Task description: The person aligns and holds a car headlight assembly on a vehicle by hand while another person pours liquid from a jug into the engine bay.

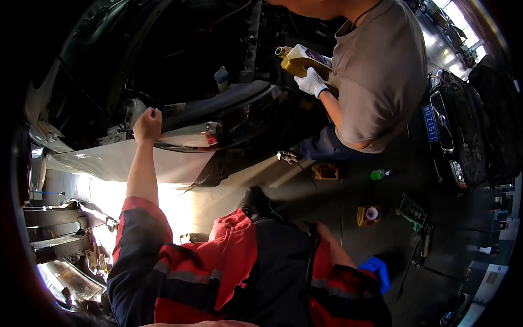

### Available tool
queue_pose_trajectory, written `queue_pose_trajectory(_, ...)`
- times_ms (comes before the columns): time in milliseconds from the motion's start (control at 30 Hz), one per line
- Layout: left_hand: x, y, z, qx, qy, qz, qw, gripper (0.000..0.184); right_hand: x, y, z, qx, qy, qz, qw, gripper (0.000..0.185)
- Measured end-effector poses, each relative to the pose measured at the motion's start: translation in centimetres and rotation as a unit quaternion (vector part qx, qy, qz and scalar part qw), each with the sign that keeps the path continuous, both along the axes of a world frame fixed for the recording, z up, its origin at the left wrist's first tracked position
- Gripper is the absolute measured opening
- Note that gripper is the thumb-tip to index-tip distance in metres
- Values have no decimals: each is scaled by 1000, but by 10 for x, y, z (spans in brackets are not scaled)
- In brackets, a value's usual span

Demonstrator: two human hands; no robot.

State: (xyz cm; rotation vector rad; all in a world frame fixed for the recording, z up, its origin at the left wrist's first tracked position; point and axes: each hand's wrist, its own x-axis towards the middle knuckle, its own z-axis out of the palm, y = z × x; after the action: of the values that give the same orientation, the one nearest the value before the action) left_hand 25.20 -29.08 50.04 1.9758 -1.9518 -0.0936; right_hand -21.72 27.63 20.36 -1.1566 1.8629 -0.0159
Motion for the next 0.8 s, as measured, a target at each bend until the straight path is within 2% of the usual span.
queue_pose_trajectory(67, 0, 0, 0, -3, -1, 0, 1000, 33, 2, -9, 8, 81, -5, -19, 997, 46)
queue_pose_trajectory(167, -1, 0, 0, -2, -4, 2, 1000, 33, 0, -7, 9, 32, -19, -2, 999, 44)
queue_pose_trajectory(267, -1, 0, 1, 1, -5, 4, 1000, 33, 5, -15, 33, 48, -36, -47, 997, 44)
queue_pose_trajectory(367, -1, 0, 1, 2, -2, 3, 1000, 34, -4, 6, -7, 10, -54, -79, 995, 45)
queue_pose_trajectory(667, -2, 1, 2, 3, 3, 0, 1000, 34, 5, -8, 10, 35, -16, -27, 999, 43)
queue_pose_trajectory(800, -1, 0, 1, 0, -1, 1, 1000, 34, 1, 2, -12, -23, -10, -42, 999, 38)
